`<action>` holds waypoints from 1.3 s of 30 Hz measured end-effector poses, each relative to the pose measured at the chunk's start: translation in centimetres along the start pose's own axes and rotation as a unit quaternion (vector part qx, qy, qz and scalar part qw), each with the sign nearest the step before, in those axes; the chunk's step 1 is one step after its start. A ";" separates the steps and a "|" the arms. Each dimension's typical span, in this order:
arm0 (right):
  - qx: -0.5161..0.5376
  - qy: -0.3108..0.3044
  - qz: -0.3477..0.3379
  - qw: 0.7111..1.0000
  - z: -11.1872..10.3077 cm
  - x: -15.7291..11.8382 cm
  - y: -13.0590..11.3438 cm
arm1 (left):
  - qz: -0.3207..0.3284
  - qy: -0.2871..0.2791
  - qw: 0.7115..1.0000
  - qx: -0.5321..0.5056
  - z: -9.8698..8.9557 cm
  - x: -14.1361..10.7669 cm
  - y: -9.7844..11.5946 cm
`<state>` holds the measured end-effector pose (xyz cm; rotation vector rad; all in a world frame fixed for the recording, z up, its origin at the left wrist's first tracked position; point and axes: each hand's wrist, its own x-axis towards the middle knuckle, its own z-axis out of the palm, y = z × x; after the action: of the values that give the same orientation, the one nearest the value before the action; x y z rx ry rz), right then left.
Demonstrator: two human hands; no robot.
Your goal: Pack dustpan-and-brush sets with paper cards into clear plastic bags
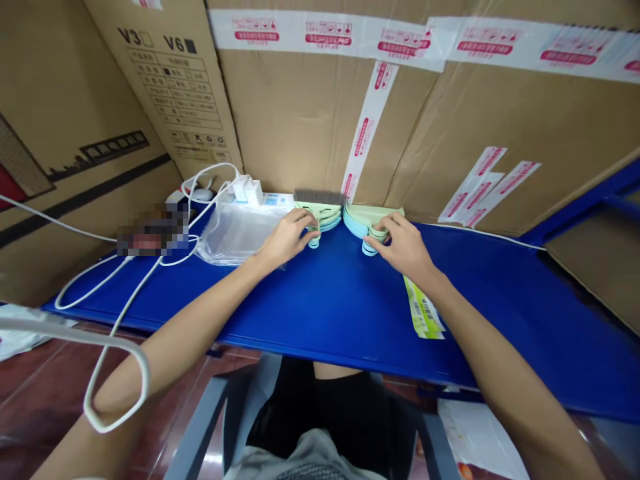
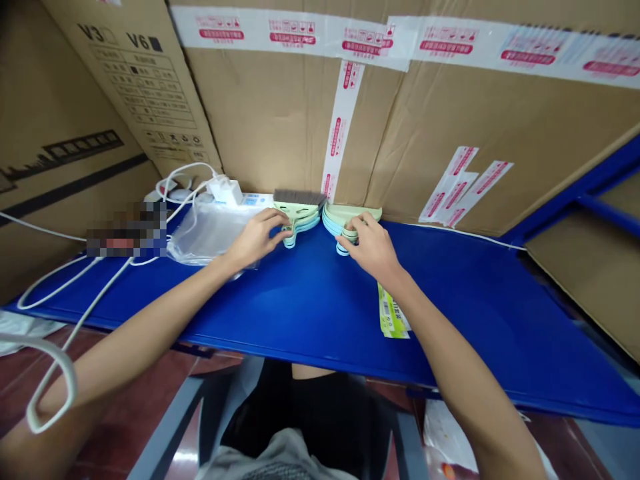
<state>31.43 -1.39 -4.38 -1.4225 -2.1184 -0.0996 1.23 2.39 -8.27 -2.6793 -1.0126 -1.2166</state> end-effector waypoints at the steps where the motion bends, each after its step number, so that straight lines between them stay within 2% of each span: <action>1: 0.015 0.011 -0.002 1.000 0.2 -0.2 0.3 | 0.005 -0.005 1.000 0.003 -0.1 0.0 -0.1; 5: 0.038 0.024 -0.010 0.999 0.5 -0.7 1.1 | 0.019 -0.028 0.999 0.021 0.0 -0.2 -0.3; 13: 0.034 0.057 0.020 0.998 0.3 -0.5 0.7 | -0.009 -0.006 1.000 0.000 1.4 -0.2 -0.9; 21: 0.075 0.068 0.020 0.995 0.5 -0.4 0.8 | -0.012 -0.008 1.000 0.005 0.9 -0.1 0.1; 27: 0.085 0.120 -0.003 0.989 0.3 -0.4 1.0 | 0.004 -0.018 1.000 0.005 0.8 -0.2 -0.1; 30: 0.086 0.162 -0.006 0.983 -0.8 -0.2 0.8 | 0.001 -0.013 1.000 -0.002 0.9 -0.2 -0.2; 32: 0.073 0.199 -0.015 0.977 -2.3 -0.7 -0.2 | -0.003 -0.009 1.000 -0.006 0.9 -0.1 -0.1; 35: 0.021 0.252 -0.039 0.967 -5.1 -3.3 -3.6 | -0.022 0.020 0.999 -0.012 0.3 0.2 0.2; 37: 0.005 0.263 -0.065 0.962 -6.3 -6.5 -6.6 | -0.055 0.071 0.996 -0.022 -0.4 0.4 0.1; 39: 0.012 0.243 -0.096 0.965 -6.4 -10.1 -9.7 | -0.109 0.142 0.981 -0.076 -1.2 0.7 -0.3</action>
<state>28.41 -16.26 -1.68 -1.0414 -1.8279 -0.4486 0.61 2.71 -7.03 -2.4436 -1.2349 -1.7239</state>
